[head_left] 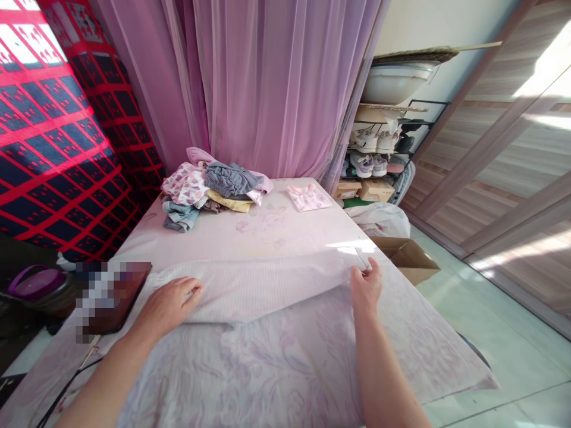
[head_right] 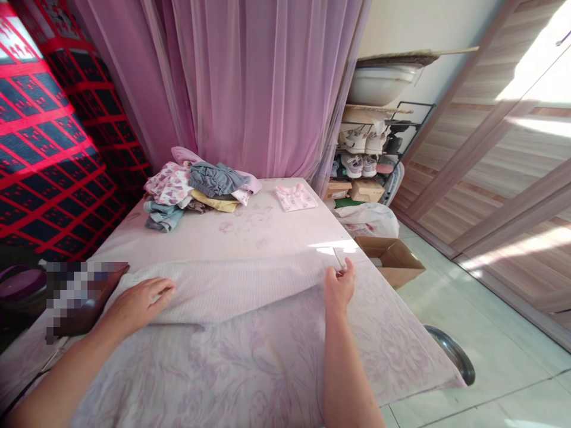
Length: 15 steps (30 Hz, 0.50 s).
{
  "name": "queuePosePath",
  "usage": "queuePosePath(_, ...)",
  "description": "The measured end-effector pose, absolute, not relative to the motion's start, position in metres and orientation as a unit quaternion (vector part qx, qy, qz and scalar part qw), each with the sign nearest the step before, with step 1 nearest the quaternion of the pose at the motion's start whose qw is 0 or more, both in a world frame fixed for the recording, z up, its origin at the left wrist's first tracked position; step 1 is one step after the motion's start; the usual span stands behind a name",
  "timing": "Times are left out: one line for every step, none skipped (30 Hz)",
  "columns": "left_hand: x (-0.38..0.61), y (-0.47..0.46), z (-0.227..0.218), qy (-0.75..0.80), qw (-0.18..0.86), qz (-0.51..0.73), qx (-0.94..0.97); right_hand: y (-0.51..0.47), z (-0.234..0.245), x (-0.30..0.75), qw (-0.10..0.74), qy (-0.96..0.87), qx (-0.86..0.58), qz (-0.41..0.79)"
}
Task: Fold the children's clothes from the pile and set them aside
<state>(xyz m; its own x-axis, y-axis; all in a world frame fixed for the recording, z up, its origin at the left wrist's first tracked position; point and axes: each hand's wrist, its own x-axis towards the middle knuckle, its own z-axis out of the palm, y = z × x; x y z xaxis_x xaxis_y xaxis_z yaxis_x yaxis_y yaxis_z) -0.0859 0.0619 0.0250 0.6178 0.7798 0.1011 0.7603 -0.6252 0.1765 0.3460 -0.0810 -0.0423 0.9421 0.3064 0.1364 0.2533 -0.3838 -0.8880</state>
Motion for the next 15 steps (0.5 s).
queuePosePath(-0.077,0.064,0.02,0.408,0.048,0.113,0.905,-0.082,-0.04,0.345,0.472,-0.182,-0.862,0.005)
queuePosePath(-0.068,0.066,0.013,0.387,0.039,0.127,0.912,-0.083,-0.036,0.344,0.421,-0.197,-0.885,-0.014)
queuePosePath(-0.059,0.068,0.005,0.376,0.03,0.129,0.917,-0.085,-0.032,0.342,0.378,-0.211,-0.901,-0.034)
queuePosePath(-0.052,0.069,-0.003,0.377,0.02,0.122,0.918,-0.085,-0.028,0.34,0.349,-0.227,-0.908,-0.051)
queuePosePath(-0.045,0.069,-0.01,0.384,0.015,0.107,0.917,-0.086,-0.025,0.338,0.326,-0.239,-0.912,-0.062)
queuePosePath(-0.04,0.069,-0.017,0.396,0.01,0.091,0.914,-0.087,-0.022,0.337,0.306,-0.248,-0.917,-0.062)
queuePosePath(-0.036,0.068,-0.023,0.408,0.007,0.077,0.91,-0.087,-0.019,0.337,0.285,-0.252,-0.923,-0.055)
queuePosePath(-0.034,0.068,-0.028,0.416,0.006,0.066,0.907,-0.087,-0.018,0.337,0.264,-0.255,-0.929,-0.045)
queuePosePath(-0.033,0.067,-0.032,0.42,0.003,0.061,0.905,-0.087,-0.017,0.338,0.244,-0.257,-0.935,-0.036)
queuePosePath(-0.033,0.066,-0.034,0.421,0.0,0.06,0.905,-0.087,-0.016,0.34,0.228,-0.257,-0.939,-0.032)
queuePosePath(-0.033,0.066,-0.036,0.421,-0.004,0.062,0.905,-0.087,-0.016,0.341,0.217,-0.256,-0.942,-0.031)
queuePosePath(-0.033,0.066,-0.037,0.42,-0.008,0.064,0.905,-0.086,-0.016,0.343,0.21,-0.253,-0.944,-0.032)
queuePosePath(-0.034,0.066,-0.037,0.419,-0.011,0.064,0.906,-0.085,-0.016,0.344,0.204,-0.25,-0.946,-0.032)
queuePosePath(-0.034,0.066,-0.038,0.419,-0.014,0.063,0.906,-0.084,-0.016,0.345,0.2,-0.248,-0.948,-0.03)
queuePosePath(-0.035,0.066,-0.037,0.419,-0.016,0.061,0.906,-0.083,-0.016,0.345,0.197,-0.247,-0.948,-0.03)
